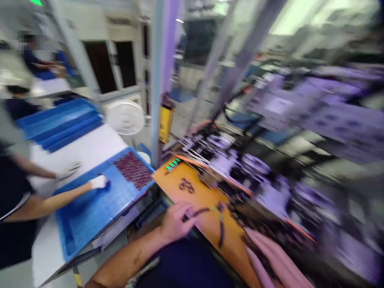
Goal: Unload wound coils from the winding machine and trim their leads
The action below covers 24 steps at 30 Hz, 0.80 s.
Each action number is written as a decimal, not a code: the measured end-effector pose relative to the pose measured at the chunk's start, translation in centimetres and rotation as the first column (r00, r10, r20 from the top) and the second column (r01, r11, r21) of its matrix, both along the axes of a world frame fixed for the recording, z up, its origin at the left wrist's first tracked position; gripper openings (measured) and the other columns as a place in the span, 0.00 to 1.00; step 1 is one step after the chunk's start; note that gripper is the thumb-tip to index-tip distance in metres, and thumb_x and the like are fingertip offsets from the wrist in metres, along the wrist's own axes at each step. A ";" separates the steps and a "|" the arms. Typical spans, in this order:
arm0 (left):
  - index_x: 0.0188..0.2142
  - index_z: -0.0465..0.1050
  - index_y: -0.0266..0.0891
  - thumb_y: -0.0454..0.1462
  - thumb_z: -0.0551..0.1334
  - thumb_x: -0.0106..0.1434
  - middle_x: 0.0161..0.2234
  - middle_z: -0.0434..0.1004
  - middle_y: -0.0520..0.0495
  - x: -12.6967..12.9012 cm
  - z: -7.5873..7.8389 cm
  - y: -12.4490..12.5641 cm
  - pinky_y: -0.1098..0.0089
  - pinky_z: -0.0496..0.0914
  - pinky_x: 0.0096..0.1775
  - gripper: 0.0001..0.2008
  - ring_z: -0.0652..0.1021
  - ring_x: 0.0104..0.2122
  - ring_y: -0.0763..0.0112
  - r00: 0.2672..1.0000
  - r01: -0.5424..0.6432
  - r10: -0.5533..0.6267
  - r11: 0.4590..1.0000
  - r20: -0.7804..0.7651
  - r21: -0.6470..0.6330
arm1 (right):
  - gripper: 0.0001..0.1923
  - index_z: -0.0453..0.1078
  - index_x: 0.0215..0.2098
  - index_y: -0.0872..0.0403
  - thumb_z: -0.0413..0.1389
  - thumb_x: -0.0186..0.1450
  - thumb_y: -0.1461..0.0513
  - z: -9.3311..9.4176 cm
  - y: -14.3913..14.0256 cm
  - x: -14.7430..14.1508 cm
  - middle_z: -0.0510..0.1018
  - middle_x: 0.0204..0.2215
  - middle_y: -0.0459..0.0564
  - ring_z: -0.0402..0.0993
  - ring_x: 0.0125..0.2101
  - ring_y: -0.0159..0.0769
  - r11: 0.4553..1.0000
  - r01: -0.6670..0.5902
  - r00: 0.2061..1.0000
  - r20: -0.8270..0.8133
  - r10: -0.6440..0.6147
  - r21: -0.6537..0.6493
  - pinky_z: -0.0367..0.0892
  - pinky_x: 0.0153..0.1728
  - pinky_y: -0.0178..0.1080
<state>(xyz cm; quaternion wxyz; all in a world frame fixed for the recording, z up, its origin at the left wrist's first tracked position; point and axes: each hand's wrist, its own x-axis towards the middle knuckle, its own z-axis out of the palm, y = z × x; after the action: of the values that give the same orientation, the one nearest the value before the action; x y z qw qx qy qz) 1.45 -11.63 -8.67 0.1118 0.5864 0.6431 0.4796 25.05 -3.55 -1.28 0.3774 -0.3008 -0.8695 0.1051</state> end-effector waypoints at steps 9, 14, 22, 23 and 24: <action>0.45 0.76 0.38 0.33 0.68 0.60 0.36 0.81 0.47 -1.6 -1.0 3.1 0.67 0.74 0.38 0.13 0.79 0.31 0.69 0.973 0.225 -0.225 0.974 0.049 0.008 | 0.11 0.74 0.46 0.54 0.53 0.69 0.62 -5.4 -1.0 6.3 0.81 0.39 0.56 0.77 0.40 0.43 0.896 0.421 0.900 0.185 -0.394 -0.140 0.75 0.44 0.48; 0.44 0.77 0.38 0.34 0.68 0.60 0.35 0.81 0.47 -0.8 -0.3 3.3 0.67 0.75 0.38 0.12 0.79 0.31 0.69 0.951 0.309 -0.309 0.951 0.008 -0.034 | 0.10 0.75 0.43 0.54 0.54 0.69 0.60 -8.2 -2.2 8.0 0.79 0.40 0.56 0.75 0.43 0.48 0.831 0.515 0.855 0.202 -0.478 -0.210 0.73 0.46 0.52; 0.42 0.77 0.39 0.34 0.65 0.62 0.32 0.81 0.48 -0.4 2.0 3.4 0.67 0.76 0.34 0.08 0.79 0.29 0.68 0.929 0.371 -0.369 0.924 0.035 -0.098 | 0.11 0.76 0.41 0.51 0.52 0.68 0.66 -9.3 -2.2 5.9 0.72 0.56 0.58 0.66 0.58 0.57 0.867 0.468 0.879 0.190 -0.437 -0.172 0.70 0.52 0.61; 0.41 0.78 0.40 0.35 0.65 0.63 0.32 0.81 0.48 -0.3 2.5 3.1 0.67 0.76 0.33 0.07 0.80 0.28 0.68 0.931 0.365 -0.364 0.926 0.033 -0.099 | 0.12 0.76 0.39 0.52 0.51 0.68 0.67 -9.0 -2.3 5.4 0.74 0.54 0.60 0.68 0.56 0.58 0.888 0.437 0.896 0.160 -0.415 -0.145 0.71 0.49 0.64; 0.40 0.78 0.41 0.35 0.64 0.63 0.31 0.81 0.48 -0.1 3.0 3.0 0.67 0.76 0.31 0.06 0.80 0.27 0.68 0.932 0.362 -0.361 0.927 0.034 -0.100 | 0.12 0.76 0.38 0.53 0.50 0.68 0.67 -8.6 -2.2 4.9 0.75 0.52 0.62 0.70 0.54 0.60 0.910 0.398 0.915 0.126 -0.384 -0.116 0.72 0.46 0.66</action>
<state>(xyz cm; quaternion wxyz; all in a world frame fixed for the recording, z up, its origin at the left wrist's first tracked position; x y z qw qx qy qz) 1.35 -8.63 -5.63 0.2336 0.6845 0.5476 0.4208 29.96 -5.74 -9.85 0.3246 -0.4993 -0.8000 0.0726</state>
